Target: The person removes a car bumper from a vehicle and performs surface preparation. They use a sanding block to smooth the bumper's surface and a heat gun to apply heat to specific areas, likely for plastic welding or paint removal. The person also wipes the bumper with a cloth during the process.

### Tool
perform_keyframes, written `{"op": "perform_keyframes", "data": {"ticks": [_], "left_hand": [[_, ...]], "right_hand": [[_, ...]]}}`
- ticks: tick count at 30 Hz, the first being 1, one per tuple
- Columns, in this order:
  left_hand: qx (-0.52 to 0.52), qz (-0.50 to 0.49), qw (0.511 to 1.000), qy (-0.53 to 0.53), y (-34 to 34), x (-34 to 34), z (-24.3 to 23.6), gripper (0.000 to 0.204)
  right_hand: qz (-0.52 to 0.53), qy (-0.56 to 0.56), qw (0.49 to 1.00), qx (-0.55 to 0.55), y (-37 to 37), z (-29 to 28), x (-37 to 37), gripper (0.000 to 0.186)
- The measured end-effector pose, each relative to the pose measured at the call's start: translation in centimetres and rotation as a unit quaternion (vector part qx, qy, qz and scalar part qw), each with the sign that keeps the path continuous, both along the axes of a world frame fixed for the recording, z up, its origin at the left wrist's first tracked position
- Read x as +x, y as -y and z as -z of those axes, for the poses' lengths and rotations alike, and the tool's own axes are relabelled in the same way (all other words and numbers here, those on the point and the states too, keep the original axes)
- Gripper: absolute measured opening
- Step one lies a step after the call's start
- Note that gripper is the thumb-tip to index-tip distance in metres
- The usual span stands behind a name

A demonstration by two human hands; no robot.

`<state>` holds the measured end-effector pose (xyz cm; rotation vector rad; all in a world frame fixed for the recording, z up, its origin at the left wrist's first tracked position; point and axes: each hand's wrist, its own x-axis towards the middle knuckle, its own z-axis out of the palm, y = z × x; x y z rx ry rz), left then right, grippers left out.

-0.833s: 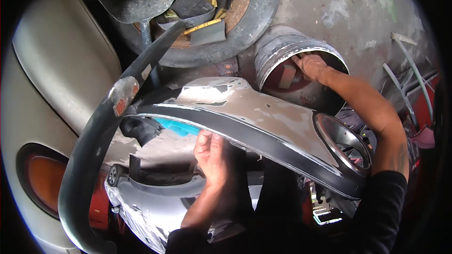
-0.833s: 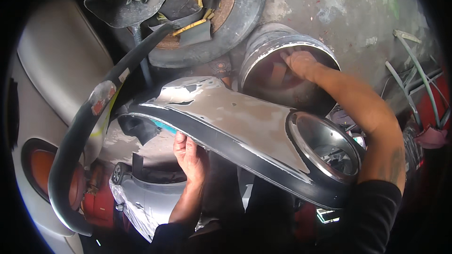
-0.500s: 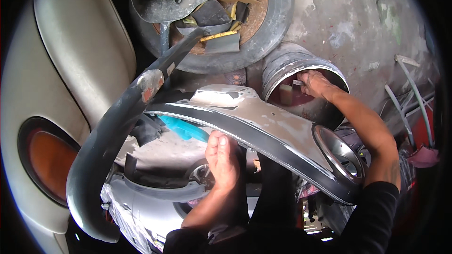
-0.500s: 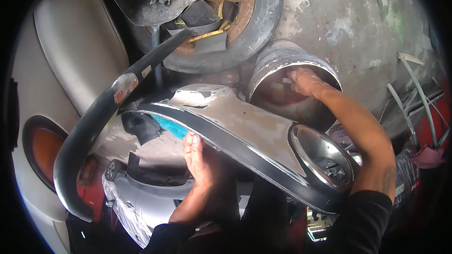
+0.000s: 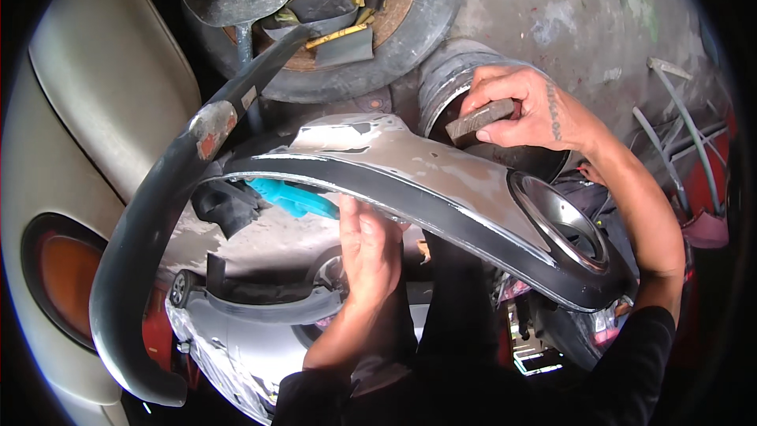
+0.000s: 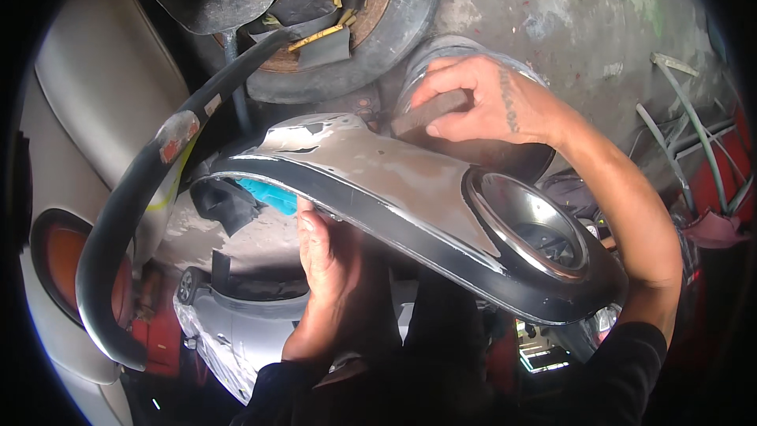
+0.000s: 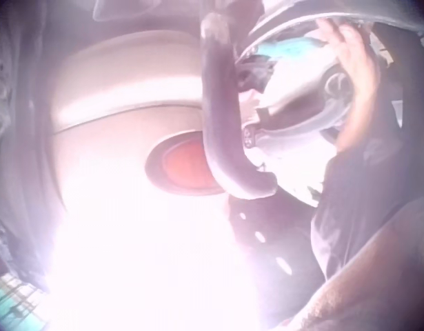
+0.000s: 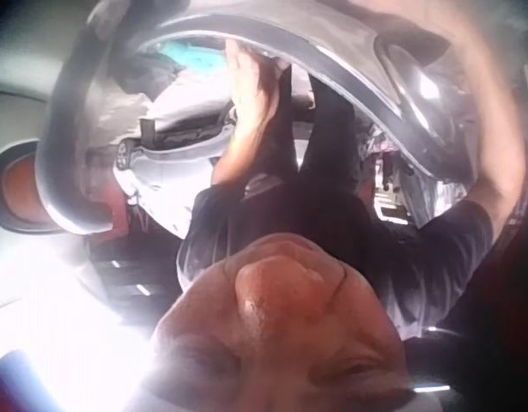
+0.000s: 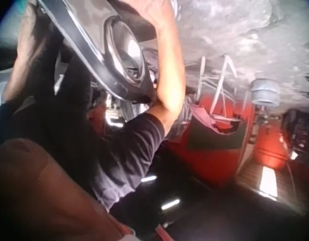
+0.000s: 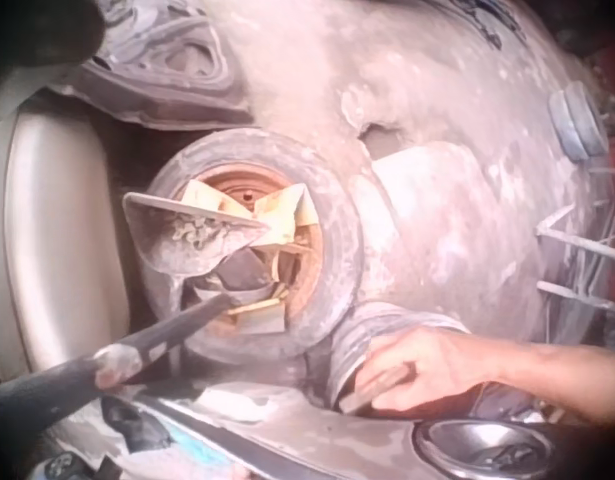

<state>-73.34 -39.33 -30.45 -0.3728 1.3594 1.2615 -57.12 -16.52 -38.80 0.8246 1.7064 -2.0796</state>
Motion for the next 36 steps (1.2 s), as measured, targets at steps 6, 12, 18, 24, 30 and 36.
{"op": "perform_keyframes", "data": {"ticks": [6, 12, 18, 24, 30, 36], "left_hand": [[-0.009, -0.049, 0.994, 0.094, 0.5, 0.5, -0.2, 0.068], [-0.021, -0.066, 0.990, 0.122, 0.4, 1.1, -0.1, 0.069], [0.021, -0.099, 0.979, 0.174, 0.6, 1.9, 0.2, 0.071], [0.027, -0.118, 0.973, 0.196, 0.6, 2.2, 0.4, 0.072], [0.007, -0.127, 0.971, 0.203, 1.1, 2.5, 0.3, 0.073], [-0.002, -0.133, 0.970, 0.205, 1.0, 2.7, 0.1, 0.071]], "right_hand": [[-0.026, 0.038, 0.989, -0.140, -2.2, 0.3, -3.2, 0.032], [-0.068, -0.076, 0.994, -0.042, -1.3, 2.0, -3.1, 0.036], [-0.076, -0.077, 0.989, -0.102, -2.0, 2.2, -3.7, 0.036], [-0.087, -0.051, 0.990, -0.101, -1.9, 1.4, -4.1, 0.032], [-0.111, -0.047, 0.988, -0.093, -1.6, 1.7, -4.1, 0.033], [-0.114, -0.035, 0.988, -0.095, -1.6, 1.3, -4.3, 0.033]]}}
